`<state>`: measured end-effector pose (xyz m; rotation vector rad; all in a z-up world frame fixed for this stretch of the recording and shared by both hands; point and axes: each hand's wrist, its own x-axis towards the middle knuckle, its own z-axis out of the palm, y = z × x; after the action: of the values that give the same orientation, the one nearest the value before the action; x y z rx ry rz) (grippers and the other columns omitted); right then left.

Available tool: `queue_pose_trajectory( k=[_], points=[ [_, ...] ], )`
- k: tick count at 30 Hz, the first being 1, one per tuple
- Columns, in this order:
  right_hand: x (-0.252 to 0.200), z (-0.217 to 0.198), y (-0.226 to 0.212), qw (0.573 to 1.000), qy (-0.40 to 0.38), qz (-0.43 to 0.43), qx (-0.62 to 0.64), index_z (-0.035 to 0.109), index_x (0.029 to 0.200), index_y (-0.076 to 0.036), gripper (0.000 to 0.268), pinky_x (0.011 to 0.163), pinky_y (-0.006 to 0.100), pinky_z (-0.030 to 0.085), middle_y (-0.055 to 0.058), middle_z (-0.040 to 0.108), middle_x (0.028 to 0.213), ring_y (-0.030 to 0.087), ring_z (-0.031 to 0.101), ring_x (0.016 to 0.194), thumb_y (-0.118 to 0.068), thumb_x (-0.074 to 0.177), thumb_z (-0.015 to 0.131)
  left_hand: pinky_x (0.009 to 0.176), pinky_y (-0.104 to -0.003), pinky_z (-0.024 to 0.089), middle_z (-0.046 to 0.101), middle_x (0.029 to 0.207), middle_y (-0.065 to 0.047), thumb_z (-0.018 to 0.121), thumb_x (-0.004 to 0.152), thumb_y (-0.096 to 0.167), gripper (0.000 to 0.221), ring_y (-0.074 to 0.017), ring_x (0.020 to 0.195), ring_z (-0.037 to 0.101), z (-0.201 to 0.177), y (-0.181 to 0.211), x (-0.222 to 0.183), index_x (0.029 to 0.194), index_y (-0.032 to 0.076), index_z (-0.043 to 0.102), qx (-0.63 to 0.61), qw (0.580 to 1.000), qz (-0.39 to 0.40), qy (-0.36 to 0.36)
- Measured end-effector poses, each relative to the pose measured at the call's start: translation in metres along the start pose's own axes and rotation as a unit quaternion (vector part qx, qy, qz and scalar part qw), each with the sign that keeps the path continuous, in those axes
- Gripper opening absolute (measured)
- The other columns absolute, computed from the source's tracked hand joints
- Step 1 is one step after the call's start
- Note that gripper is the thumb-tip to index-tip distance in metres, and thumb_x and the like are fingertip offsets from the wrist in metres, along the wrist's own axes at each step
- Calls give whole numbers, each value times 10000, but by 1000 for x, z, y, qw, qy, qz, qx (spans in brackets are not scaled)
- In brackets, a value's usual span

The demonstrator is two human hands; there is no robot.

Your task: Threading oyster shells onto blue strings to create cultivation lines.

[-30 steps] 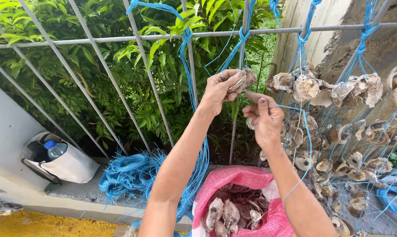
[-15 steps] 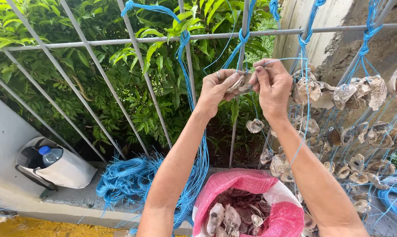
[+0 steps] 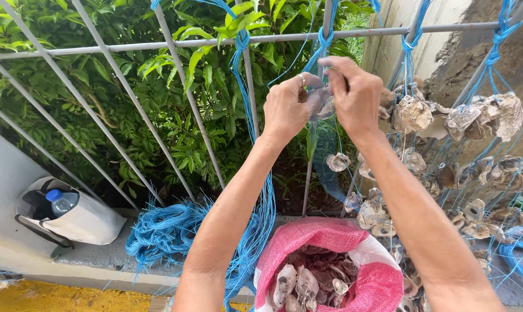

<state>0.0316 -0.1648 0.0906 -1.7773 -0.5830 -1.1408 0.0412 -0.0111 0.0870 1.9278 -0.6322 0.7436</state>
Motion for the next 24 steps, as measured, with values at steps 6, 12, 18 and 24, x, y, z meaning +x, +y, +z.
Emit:
queue_pose_trajectory(
  k=[6,12,18,24],
  points=[
    [24,-1,-2,931,-136,-132,-312,780,1137,-175,221,603,442,549,98,716,847,312,709,732,-109,935,718,617,-441,519,730,832,-74,674,896,178,210,-291,725,711,4,-10,0,1090,98,683,218,957,182,66],
    [29,-10,13,902,-206,-103,-364,772,1091,-175,208,646,434,555,92,691,830,281,700,731,-60,955,664,609,-447,521,715,771,-94,680,927,178,132,-308,682,693,7,-14,6,1017,87,715,228,961,134,76],
    [-5,-14,10,982,-42,-54,-177,682,1140,-35,217,727,323,543,142,628,1054,197,648,801,-125,949,733,501,-279,479,729,697,-44,722,873,169,194,-104,559,639,0,-18,10,1003,38,784,-85,995,-48,-15],
    [0,-13,31,993,-87,39,-70,780,1105,-52,162,740,290,533,122,662,1078,150,651,808,-123,961,805,442,-180,399,714,737,-9,709,944,133,180,-29,562,607,1,-30,13,1013,-31,738,-365,917,-131,-93]
  ],
)
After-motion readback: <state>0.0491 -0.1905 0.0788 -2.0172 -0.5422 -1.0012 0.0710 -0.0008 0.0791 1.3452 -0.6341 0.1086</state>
